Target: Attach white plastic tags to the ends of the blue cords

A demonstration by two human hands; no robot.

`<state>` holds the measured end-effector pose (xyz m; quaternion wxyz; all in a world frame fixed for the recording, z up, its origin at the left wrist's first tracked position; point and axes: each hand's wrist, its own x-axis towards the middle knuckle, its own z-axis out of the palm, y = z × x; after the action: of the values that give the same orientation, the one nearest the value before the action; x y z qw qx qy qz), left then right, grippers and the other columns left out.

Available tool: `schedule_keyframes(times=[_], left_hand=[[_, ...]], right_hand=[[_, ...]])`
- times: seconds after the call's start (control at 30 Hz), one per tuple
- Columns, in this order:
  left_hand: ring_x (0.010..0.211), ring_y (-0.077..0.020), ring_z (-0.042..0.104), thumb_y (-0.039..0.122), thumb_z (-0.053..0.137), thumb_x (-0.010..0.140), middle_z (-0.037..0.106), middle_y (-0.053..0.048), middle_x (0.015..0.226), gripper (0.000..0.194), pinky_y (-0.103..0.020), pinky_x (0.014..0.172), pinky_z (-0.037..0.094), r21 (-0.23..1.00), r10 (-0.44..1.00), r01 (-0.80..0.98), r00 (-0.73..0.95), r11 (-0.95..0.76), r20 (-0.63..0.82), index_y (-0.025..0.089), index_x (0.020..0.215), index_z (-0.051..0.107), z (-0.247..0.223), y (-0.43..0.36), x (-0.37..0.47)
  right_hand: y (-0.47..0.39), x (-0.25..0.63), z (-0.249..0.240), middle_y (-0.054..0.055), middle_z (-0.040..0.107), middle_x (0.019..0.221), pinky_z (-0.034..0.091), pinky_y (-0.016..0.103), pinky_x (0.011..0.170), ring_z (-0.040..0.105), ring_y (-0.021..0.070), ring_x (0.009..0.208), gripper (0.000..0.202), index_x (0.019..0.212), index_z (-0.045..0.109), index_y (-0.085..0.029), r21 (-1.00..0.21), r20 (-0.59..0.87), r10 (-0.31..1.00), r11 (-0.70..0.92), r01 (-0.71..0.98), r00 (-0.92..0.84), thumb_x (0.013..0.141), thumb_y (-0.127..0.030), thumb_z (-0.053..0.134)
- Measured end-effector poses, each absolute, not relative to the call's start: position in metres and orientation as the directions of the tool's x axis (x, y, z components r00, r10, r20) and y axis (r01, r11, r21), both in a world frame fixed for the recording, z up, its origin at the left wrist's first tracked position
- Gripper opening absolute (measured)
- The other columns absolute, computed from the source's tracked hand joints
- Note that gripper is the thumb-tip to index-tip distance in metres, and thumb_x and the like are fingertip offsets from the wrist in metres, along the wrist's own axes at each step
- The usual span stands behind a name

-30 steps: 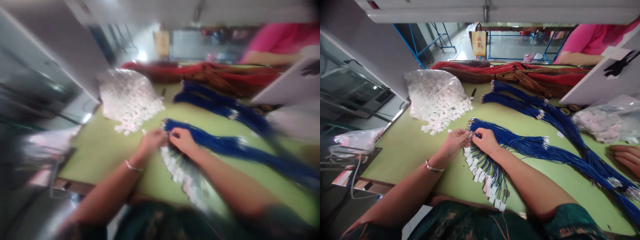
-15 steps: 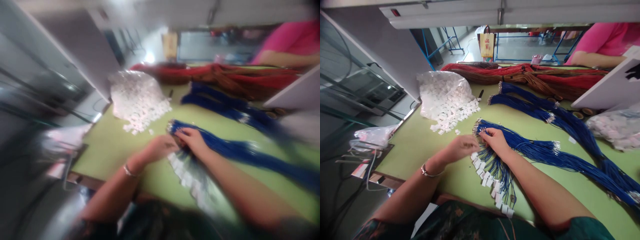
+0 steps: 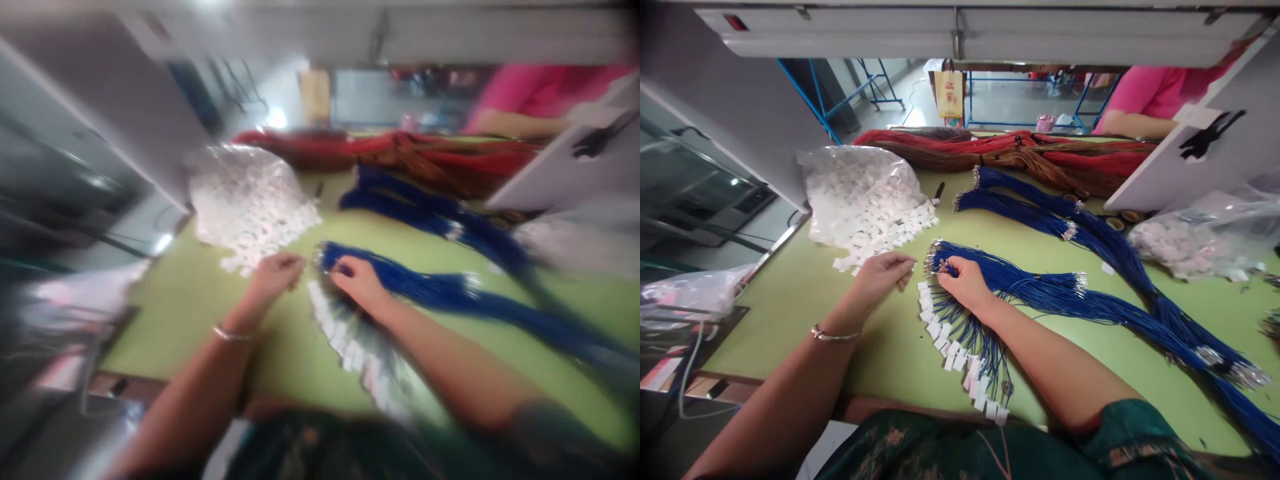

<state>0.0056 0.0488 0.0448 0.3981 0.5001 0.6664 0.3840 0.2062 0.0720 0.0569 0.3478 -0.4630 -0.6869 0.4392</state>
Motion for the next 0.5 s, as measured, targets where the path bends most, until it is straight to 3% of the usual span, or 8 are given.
schedule_keyframes(times=[0.1,0.2,0.33,0.5], left_hand=[[0.042,-0.0060,0.041,0.051,0.069,0.072,0.052,0.003,0.054,0.038,-0.019,0.041,0.031,0.968,0.968,0.043,-0.064,0.247,-0.244,0.015,0.085,0.066,0.042,0.045,0.026],[0.042,-0.0031,0.038,0.047,0.073,0.069,0.049,0.004,0.054,0.036,-0.016,0.040,0.026,0.945,0.954,-0.138,-0.010,0.295,-0.299,0.015,0.081,0.063,0.040,0.044,0.039],[0.042,-0.0022,0.037,0.045,0.076,0.067,0.049,0.004,0.053,0.037,-0.015,0.039,0.025,0.918,0.944,-0.223,0.025,0.327,-0.330,0.013,0.075,0.060,0.042,0.042,0.044],[0.042,-0.0029,0.039,0.045,0.077,0.066,0.051,0.003,0.055,0.038,-0.016,0.039,0.026,0.920,0.939,-0.196,0.011,0.339,-0.344,0.013,0.076,0.059,0.042,0.041,0.044]], right_hand=[[0.070,0.205,0.054,-0.003,0.054,0.061,0.036,0.021,0.058,0.045,0.0097,0.060,0.009,0.062,0.054,-0.017,-0.908,0.132,0.940,0.242,0.343,-0.313,0.068,-0.023,0.054],[0.067,0.204,0.051,-0.003,0.054,0.060,0.036,0.020,0.057,0.045,0.0094,0.058,0.009,0.063,0.053,-0.017,-0.884,0.191,0.932,0.299,0.358,-0.307,0.069,-0.023,0.053],[0.065,0.204,0.047,-0.003,0.055,0.060,0.035,0.020,0.056,0.046,0.0093,0.056,0.009,0.065,0.054,-0.018,-0.854,0.213,0.925,0.333,0.400,-0.316,0.071,-0.024,0.053],[0.065,0.205,0.043,-0.004,0.056,0.059,0.034,0.020,0.055,0.045,0.0093,0.054,0.008,0.066,0.054,-0.018,-0.823,0.216,0.921,0.350,0.446,-0.324,0.071,-0.024,0.054]])
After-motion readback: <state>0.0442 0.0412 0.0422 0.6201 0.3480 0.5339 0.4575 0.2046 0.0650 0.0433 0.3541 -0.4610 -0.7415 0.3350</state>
